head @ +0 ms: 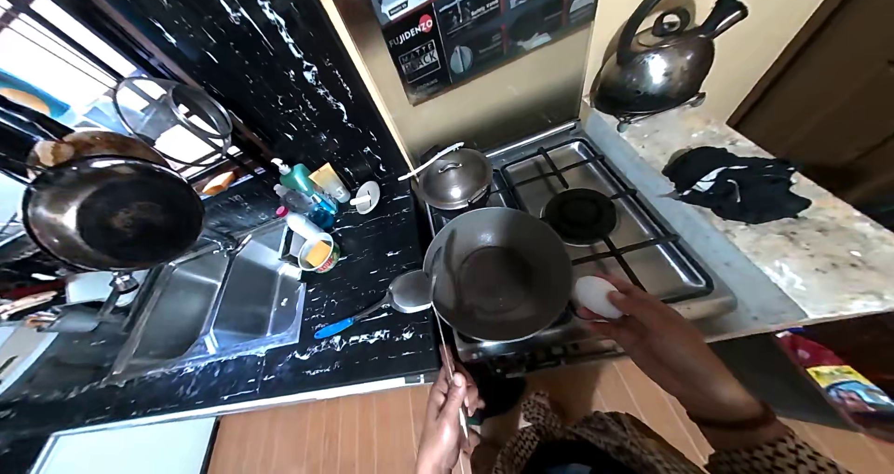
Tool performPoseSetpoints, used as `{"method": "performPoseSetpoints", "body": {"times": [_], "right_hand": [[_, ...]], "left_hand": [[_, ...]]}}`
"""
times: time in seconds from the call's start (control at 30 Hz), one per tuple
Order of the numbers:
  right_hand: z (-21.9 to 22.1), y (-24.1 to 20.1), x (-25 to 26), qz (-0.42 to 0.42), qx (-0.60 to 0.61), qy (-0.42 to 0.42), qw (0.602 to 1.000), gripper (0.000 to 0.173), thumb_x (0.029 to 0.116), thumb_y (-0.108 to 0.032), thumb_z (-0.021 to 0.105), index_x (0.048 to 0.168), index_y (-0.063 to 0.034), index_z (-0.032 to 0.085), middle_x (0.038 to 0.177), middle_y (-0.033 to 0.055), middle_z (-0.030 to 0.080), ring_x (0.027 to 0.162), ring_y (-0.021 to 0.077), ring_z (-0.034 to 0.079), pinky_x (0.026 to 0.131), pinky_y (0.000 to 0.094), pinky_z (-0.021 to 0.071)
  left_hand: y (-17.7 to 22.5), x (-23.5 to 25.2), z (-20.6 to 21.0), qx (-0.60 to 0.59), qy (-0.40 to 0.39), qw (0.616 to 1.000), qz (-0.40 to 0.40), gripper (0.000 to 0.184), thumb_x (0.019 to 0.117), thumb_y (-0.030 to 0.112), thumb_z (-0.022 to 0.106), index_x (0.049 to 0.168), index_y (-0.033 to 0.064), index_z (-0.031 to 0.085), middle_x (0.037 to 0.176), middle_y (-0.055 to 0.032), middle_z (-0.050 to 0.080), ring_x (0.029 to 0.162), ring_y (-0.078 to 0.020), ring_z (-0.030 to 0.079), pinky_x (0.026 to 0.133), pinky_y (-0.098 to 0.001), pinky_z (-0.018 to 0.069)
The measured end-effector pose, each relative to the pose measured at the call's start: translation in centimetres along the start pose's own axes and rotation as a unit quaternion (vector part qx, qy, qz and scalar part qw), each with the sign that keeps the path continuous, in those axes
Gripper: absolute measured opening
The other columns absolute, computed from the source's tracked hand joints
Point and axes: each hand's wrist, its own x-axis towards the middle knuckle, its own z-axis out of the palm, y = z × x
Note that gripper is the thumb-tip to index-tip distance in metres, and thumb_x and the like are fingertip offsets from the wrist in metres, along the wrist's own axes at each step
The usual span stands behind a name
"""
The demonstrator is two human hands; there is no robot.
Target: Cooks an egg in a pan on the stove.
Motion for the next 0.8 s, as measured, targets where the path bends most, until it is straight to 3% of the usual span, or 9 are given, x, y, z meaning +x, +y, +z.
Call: {"method": "performPoseSetpoints", "body": {"times": [0.07,0.17,0.27,0.33,0.4,0.57,0.73,0.8], "right_hand": [[-0.1,0.3,-0.1,0.004,0.0,-0.002,1.0,0.038,0.1047,-0.015,0.041,0.14,-0.0038,0.049,0.114,0.006,0.069,0.087,0.0168,0.073,0.074,0.0312,0.064],[-0.2,0.4,-0.2,0.01,-0.011,0.002,1.0,0.038,0.1055,-0.016,0.04,0.141,-0.0037,0.048,0.112,0.0056,0.069,0.086,0.0162,0.073,0.074,0.0308,0.0636],[-0.3,0.4,-0.4,0.01,-0.017,-0.001,1.0,0.038,0.1053,-0.016,0.04,0.14,-0.0038,0.049,0.112,0.0051,0.069,0.086,0.0155,0.073,0.074,0.0309,0.0637],[-0.5,0.5,-0.5,0.01,-0.011,-0.004,1.0,0.038,0.1053,-0.015,0.041,0.14,-0.0039,0.049,0.113,0.0054,0.069,0.086,0.0159,0.073,0.074,0.0309,0.0638],[-0.6,0.6,-0.6,0.012,-0.008,-0.001,1.0,0.036,0.1056,-0.014,0.041,0.139,-0.0034,0.048,0.112,0.0056,0.069,0.086,0.0164,0.073,0.074,0.0308,0.0639],[-1.2,0.8,-1.0,0.009,0.002,0.001,1.0,0.036,0.1056,-0.014,0.04,0.139,-0.0037,0.049,0.113,0.0056,0.069,0.087,0.0165,0.074,0.074,0.031,0.0639],[-1.6,0.9,-1.1,0.015,0.007,0.003,1.0,0.036,0.1057,-0.013,0.041,0.139,-0.003,0.049,0.112,0.006,0.069,0.086,0.0169,0.074,0.073,0.031,0.0644],[-1.5,0.9,-1.1,0.018,0.009,0.001,1.0,0.036,0.1056,-0.013,0.042,0.14,-0.0025,0.049,0.114,0.0067,0.069,0.086,0.0178,0.074,0.074,0.0317,0.0646]], "left_hand": [[-0.7,-0.1,-0.2,-0.027,-0.036,0.999,-0.004,0.03,0.0977,0.047,0.066,0.102,0.0181,0.061,0.074,0.0096,0.061,0.07,-0.0045,0.062,0.078,-0.0276,0.0564],[-1.1,-0.2,-0.5,0.048,-0.064,0.997,0.018,0.037,0.0975,0.051,0.064,0.108,0.0158,0.063,0.088,0.0085,0.066,0.082,-0.0031,0.064,0.081,-0.0234,0.0543],[-0.3,-0.5,-0.4,0.122,-0.079,0.989,0.019,0.04,0.097,0.05,0.065,0.115,0.0142,0.064,0.101,0.0121,0.067,0.08,0.0052,0.057,0.072,-0.0143,0.0486],[-0.1,-0.5,-0.1,0.115,-0.06,0.992,-0.005,0.042,0.0946,0.051,0.068,0.113,0.0136,0.067,0.086,0.014,0.063,0.064,0.0066,0.05,0.056,-0.0121,0.042],[-0.1,-0.5,0.3,0.105,-0.027,0.994,-0.029,0.039,0.0941,0.043,0.071,0.113,0.0094,0.069,0.073,0.0122,0.059,0.054,0.0046,0.048,0.049,-0.0131,0.0413],[0.6,-0.4,1.9,0.164,0.025,0.986,-0.037,0.031,0.0937,0.021,0.066,0.117,0.0008,0.067,0.076,0.0094,0.062,0.054,0.0042,0.05,0.05,-0.0131,0.0439],[0.6,-0.5,1.4,0.111,-0.004,0.994,0.006,0.047,0.0953,0.036,0.071,0.127,0.0022,0.067,0.076,0.0087,0.063,0.055,0.0025,0.053,0.051,-0.0139,0.046],[0.8,-0.4,0.9,0.13,-0.027,0.991,-0.005,0.045,0.098,0.034,0.066,0.131,0.0032,0.064,0.078,0.0095,0.063,0.058,0.0028,0.052,0.053,-0.0138,0.046]]}}
